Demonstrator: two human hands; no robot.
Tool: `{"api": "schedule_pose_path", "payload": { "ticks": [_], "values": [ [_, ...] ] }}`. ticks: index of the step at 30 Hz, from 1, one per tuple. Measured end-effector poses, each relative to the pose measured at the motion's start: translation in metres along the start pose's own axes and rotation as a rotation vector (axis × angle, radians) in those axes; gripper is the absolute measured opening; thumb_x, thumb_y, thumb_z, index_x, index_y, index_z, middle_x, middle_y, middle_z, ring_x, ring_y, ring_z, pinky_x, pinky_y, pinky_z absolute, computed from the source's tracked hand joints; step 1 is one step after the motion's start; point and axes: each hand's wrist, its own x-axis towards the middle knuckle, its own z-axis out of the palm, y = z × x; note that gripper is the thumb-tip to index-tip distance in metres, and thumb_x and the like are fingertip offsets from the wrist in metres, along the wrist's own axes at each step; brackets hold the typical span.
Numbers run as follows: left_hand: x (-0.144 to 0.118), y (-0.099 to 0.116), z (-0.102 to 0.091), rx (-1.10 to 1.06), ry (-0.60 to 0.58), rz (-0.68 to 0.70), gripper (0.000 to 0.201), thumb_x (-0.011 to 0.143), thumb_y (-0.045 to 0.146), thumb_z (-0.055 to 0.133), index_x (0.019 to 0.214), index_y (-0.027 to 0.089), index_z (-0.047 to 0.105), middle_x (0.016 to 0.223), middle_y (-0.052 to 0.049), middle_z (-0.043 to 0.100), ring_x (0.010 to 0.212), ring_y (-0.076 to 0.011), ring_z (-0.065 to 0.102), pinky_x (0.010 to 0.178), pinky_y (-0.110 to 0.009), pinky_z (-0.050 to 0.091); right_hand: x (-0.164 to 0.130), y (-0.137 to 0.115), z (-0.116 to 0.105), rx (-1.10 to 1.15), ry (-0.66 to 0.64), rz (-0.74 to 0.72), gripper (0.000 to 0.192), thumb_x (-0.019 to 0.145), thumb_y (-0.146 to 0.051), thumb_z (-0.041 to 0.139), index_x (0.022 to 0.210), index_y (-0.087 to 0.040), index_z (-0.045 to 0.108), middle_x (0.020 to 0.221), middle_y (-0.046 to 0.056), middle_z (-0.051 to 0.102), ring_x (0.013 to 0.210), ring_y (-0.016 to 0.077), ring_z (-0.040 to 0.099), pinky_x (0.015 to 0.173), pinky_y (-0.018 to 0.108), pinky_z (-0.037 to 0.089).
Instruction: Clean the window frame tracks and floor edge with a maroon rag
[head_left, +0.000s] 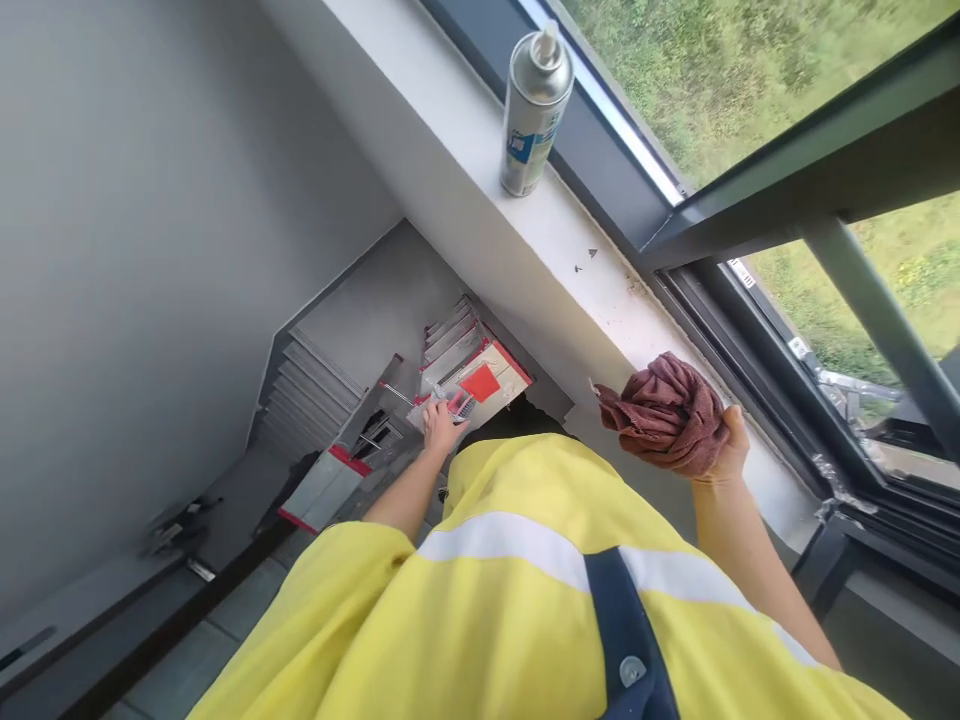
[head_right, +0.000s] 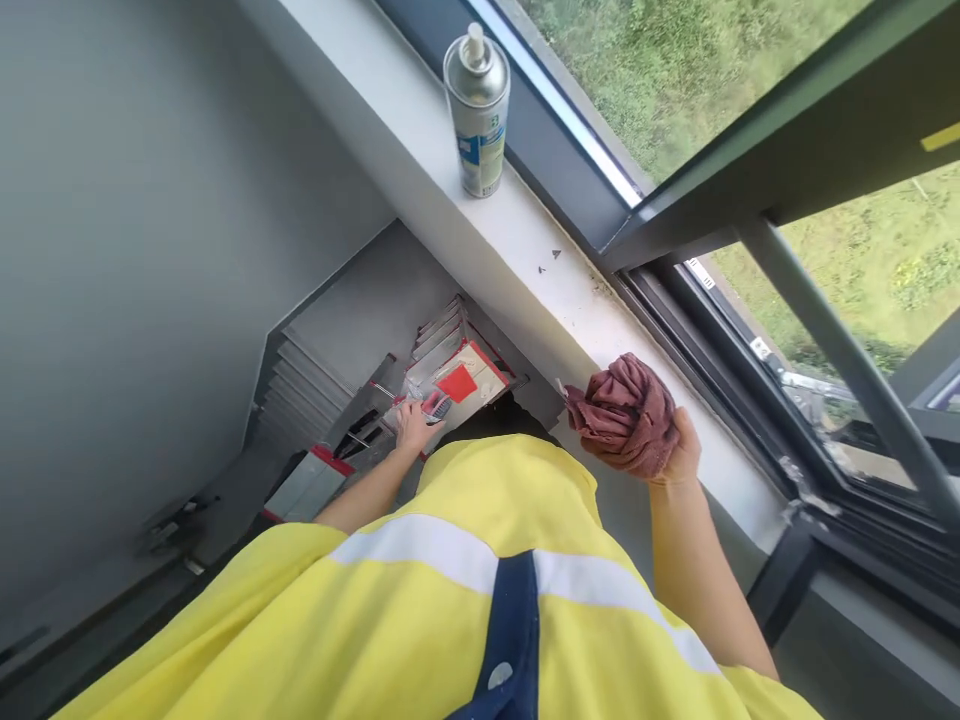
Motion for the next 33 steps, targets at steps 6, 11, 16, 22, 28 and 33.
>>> {"api": "schedule_pose_path", "payload": {
  "ticks": [6, 11, 16, 22, 28, 33],
  "values": [
    [0.005, -0.010, 0.018, -0.161, -0.023, -0.033, 0.082, 0.061, 0.046, 0.076, 0.129, 0.016, 0.041, 0.131, -0.017, 0.035, 0.123, -0.0339, 0.033, 0.103, -0.041, 0.030, -0.003, -0.010, 0.022, -0.084, -0.087, 0.092, 0.068, 0.072, -0.068, 0.048, 0.126, -0.027, 0.055, 0.129, 0.008, 0.055, 0.130, 0.0327, 0.041, 0.111, 0.055, 0.028],
    [0.012, -0.024, -0.001, -0.347, 0.053, -0.150, 0.049, 0.072, 0.047, 0.066, 0.109, 0.015, 0.055, 0.113, -0.014, 0.049, 0.115, -0.0301, 0.044, 0.099, -0.039, 0.035, -0.013, -0.011, 0.047, -0.069, -0.186, 0.238, 0.085, 0.066, -0.077, 0.045, 0.132, -0.024, 0.049, 0.132, 0.013, 0.052, 0.125, 0.0373, 0.045, 0.102, 0.062, 0.032],
    [0.028, -0.026, -0.034, -0.370, 0.144, -0.290, 0.025, 0.089, 0.033, 0.040, 0.092, 0.013, 0.055, 0.094, -0.012, 0.057, 0.099, -0.0257, 0.051, 0.091, -0.040, 0.039, -0.014, -0.009, 0.045, -0.126, -0.174, 0.085, 0.074, 0.069, -0.070, 0.049, 0.127, -0.025, 0.055, 0.130, 0.012, 0.054, 0.123, 0.0370, 0.048, 0.104, 0.060, 0.033],
    [0.055, 0.040, -0.038, -0.447, -0.068, -0.035, 0.026, 0.088, 0.034, 0.042, 0.098, 0.016, 0.059, 0.088, -0.005, 0.065, 0.083, -0.0172, 0.059, 0.076, -0.028, 0.045, -0.011, -0.010, 0.042, -0.049, -0.139, 0.170, 0.075, 0.071, -0.071, 0.045, 0.128, -0.023, 0.053, 0.132, 0.011, 0.052, 0.125, 0.0360, 0.046, 0.105, 0.061, 0.031],
    [0.055, 0.115, -0.060, -0.332, -0.141, 0.203, 0.019, 0.056, 0.025, 0.075, 0.066, 0.019, 0.061, 0.075, -0.007, 0.065, 0.079, -0.0257, 0.061, 0.075, -0.035, 0.046, -0.002, -0.008, 0.015, -0.017, -0.157, 0.134, 0.059, 0.072, -0.061, 0.054, 0.118, -0.025, 0.061, 0.124, 0.009, 0.059, 0.117, 0.0338, 0.054, 0.104, 0.056, 0.039],
    [0.094, 0.186, -0.169, -0.352, 0.151, 0.340, 0.024, 0.082, 0.043, 0.055, 0.092, 0.022, 0.062, 0.100, -0.011, 0.063, 0.103, -0.0254, 0.056, 0.089, -0.039, 0.041, 0.006, -0.004, -0.004, 0.015, -0.139, 0.055, 0.058, 0.073, -0.060, 0.054, 0.119, -0.025, 0.061, 0.120, 0.008, 0.062, 0.117, 0.0338, 0.054, 0.106, 0.056, 0.039]
  ]
}}
